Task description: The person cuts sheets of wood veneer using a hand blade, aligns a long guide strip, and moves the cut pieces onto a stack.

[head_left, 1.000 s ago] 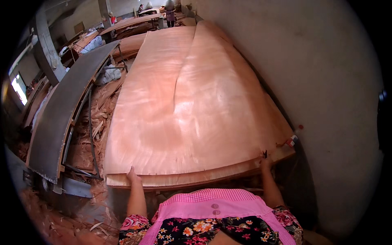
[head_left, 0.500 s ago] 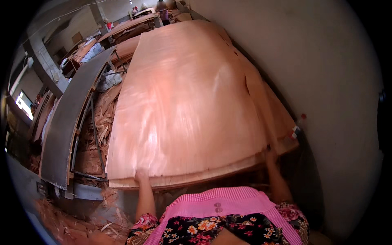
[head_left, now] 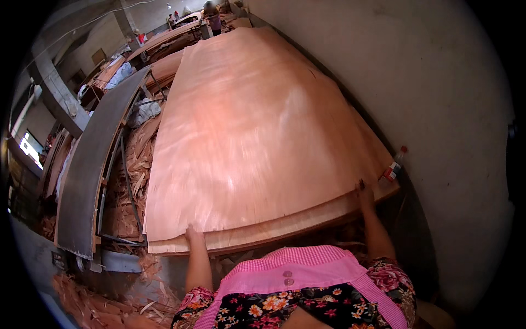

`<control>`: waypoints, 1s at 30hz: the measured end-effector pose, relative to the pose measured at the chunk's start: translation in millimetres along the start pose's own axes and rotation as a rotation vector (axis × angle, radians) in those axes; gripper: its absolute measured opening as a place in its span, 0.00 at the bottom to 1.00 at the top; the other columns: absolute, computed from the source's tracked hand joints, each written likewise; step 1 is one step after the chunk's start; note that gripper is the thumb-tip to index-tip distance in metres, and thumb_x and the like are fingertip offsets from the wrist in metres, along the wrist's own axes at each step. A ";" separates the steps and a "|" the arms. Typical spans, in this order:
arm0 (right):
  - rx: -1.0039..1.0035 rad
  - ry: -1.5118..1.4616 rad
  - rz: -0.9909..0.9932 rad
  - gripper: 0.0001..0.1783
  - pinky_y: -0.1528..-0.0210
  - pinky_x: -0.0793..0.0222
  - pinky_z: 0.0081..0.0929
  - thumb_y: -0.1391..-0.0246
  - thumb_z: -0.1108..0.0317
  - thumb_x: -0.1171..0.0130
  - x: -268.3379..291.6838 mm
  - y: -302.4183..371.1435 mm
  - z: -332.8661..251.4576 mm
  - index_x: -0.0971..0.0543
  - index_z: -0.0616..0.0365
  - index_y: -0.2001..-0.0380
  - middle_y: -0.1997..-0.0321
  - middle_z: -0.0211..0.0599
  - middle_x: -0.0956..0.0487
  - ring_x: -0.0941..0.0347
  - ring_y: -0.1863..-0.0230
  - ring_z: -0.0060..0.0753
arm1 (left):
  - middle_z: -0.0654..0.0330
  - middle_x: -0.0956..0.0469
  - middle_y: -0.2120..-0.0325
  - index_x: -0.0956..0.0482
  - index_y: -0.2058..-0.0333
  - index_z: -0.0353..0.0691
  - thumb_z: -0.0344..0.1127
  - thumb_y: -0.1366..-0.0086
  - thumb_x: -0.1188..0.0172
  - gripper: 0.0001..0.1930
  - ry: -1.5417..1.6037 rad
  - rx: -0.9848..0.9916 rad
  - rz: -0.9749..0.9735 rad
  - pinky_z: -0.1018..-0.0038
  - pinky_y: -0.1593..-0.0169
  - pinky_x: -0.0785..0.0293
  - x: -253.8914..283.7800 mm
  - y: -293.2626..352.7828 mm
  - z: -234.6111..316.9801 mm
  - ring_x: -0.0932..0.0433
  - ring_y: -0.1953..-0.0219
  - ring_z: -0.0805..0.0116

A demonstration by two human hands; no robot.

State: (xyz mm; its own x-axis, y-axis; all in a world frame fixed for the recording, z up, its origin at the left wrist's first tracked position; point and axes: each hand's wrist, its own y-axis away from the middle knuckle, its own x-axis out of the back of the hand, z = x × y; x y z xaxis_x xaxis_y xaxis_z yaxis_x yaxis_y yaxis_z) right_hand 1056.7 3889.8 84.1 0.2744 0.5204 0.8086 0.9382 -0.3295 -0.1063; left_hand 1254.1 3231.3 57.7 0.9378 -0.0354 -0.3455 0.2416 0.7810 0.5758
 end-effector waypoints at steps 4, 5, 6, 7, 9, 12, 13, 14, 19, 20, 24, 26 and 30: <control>0.092 -0.053 0.019 0.26 0.61 0.35 0.33 0.53 0.51 0.49 4.0 -20.4 -33.0 0.30 0.62 0.58 0.64 0.47 0.26 0.29 0.62 0.44 | 0.50 0.33 0.58 0.39 0.56 0.24 0.29 0.44 0.51 0.18 -0.052 0.070 -0.015 0.61 0.54 0.34 -27.9 -28.5 -11.5 0.31 0.58 0.55; 0.065 -0.023 0.024 0.26 0.59 0.36 0.33 0.53 0.51 0.49 7.5 -16.6 -39.3 0.30 0.61 0.57 0.62 0.47 0.26 0.30 0.61 0.44 | 0.50 0.33 0.58 0.38 0.56 0.25 0.29 0.43 0.52 0.17 -0.068 0.057 0.030 0.60 0.54 0.33 -28.6 -29.3 -14.3 0.31 0.58 0.54; 0.053 -0.009 0.025 0.26 0.57 0.37 0.34 0.54 0.51 0.49 11.2 -10.3 -45.1 0.30 0.60 0.56 0.61 0.48 0.27 0.30 0.59 0.45 | 0.51 0.32 0.59 0.37 0.56 0.26 0.29 0.43 0.53 0.16 -0.082 0.033 0.041 0.59 0.54 0.33 -27.0 -27.7 -16.5 0.31 0.58 0.54; -0.027 0.003 -0.031 0.25 0.56 0.38 0.33 0.52 0.51 0.50 15.6 -2.3 -49.3 0.31 0.57 0.55 0.58 0.47 0.28 0.32 0.57 0.44 | 0.51 0.32 0.59 0.36 0.57 0.27 0.29 0.42 0.54 0.15 -0.096 0.008 0.052 0.58 0.54 0.32 -24.5 -25.0 -17.7 0.31 0.58 0.53; -0.126 -0.003 -0.132 0.24 0.53 0.40 0.32 0.50 0.53 0.53 23.0 11.7 -56.7 0.32 0.52 0.52 0.53 0.45 0.30 0.34 0.52 0.42 | 0.51 0.32 0.58 0.37 0.56 0.28 0.28 0.42 0.54 0.15 -0.060 0.026 0.067 0.58 0.55 0.31 -18.5 -16.8 -18.4 0.31 0.59 0.53; -0.205 0.033 -0.186 0.23 0.54 0.39 0.30 0.49 0.53 0.54 28.2 15.7 -69.8 0.33 0.50 0.51 0.53 0.43 0.30 0.33 0.53 0.39 | 0.50 0.33 0.58 0.38 0.55 0.28 0.25 0.44 0.53 0.17 -0.076 0.026 0.117 0.57 0.56 0.31 -21.0 -8.4 -14.0 0.31 0.59 0.53; -0.133 0.001 -0.154 0.23 0.54 0.39 0.30 0.49 0.53 0.54 27.5 11.6 -74.6 0.33 0.49 0.51 0.54 0.42 0.29 0.33 0.54 0.39 | 0.50 0.33 0.58 0.38 0.56 0.27 0.25 0.45 0.51 0.18 -0.041 0.019 0.098 0.59 0.56 0.32 -26.1 -8.4 -12.6 0.31 0.58 0.54; -0.134 0.015 -0.138 0.23 0.55 0.38 0.30 0.49 0.53 0.54 26.9 7.6 -78.3 0.33 0.48 0.50 0.54 0.41 0.28 0.32 0.54 0.38 | 0.49 0.34 0.57 0.38 0.56 0.26 0.25 0.46 0.49 0.19 -0.008 0.006 0.090 0.61 0.56 0.32 -30.8 -9.4 -11.3 0.31 0.58 0.54; -0.081 -0.064 -0.113 0.22 0.54 0.38 0.33 0.52 0.55 0.49 21.8 2.3 -75.9 0.32 0.48 0.52 0.55 0.42 0.28 0.32 0.54 0.43 | 0.49 0.33 0.59 0.37 0.56 0.27 0.23 0.47 0.50 0.18 -0.069 -0.022 -0.011 0.56 0.56 0.31 -35.7 -24.7 -12.1 0.31 0.58 0.51; -0.094 -0.048 -0.126 0.22 0.54 0.38 0.33 0.52 0.55 0.50 19.5 4.7 -72.4 0.32 0.48 0.53 0.55 0.42 0.28 0.32 0.54 0.43 | 0.49 0.32 0.59 0.37 0.56 0.27 0.23 0.47 0.49 0.18 -0.094 0.010 -0.020 0.56 0.56 0.31 -30.9 -29.2 -13.6 0.31 0.58 0.50; -0.105 0.031 -0.153 0.21 0.55 0.37 0.33 0.53 0.55 0.51 8.6 5.0 -58.4 0.29 0.50 0.56 0.58 0.43 0.27 0.31 0.56 0.44 | 0.45 0.32 0.59 0.39 0.56 0.23 0.25 0.43 0.57 0.16 -0.165 0.183 -0.277 0.61 0.55 0.29 -13.1 -54.8 -6.3 0.31 0.57 0.51; -0.004 -0.002 -0.116 0.20 0.57 0.36 0.36 0.51 0.59 0.53 3.6 -2.3 -53.4 0.31 0.50 0.54 0.58 0.46 0.28 0.32 0.58 0.47 | 0.46 0.32 0.58 0.38 0.56 0.26 0.31 0.40 0.58 0.16 -0.193 0.273 -0.333 0.62 0.57 0.28 -8.7 -66.9 -1.5 0.30 0.57 0.53; -0.139 0.035 0.027 0.18 0.59 0.36 0.36 0.51 0.61 0.52 7.1 -7.2 -35.3 0.30 0.50 0.55 0.62 0.48 0.27 0.32 0.60 0.48 | 0.46 0.31 0.59 0.37 0.57 0.27 0.38 0.37 0.59 0.17 -0.146 0.232 -0.177 0.65 0.60 0.25 -2.9 -74.9 5.2 0.29 0.58 0.55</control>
State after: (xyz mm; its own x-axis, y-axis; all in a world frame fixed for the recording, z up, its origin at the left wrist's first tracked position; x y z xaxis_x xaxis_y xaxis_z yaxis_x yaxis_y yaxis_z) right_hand 1044.5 3868.0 111.0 0.2894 0.4830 0.8264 0.8915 -0.4503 -0.0491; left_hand 1234.6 3169.6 19.5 0.8980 -0.2603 -0.3547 0.4386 0.5923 0.6758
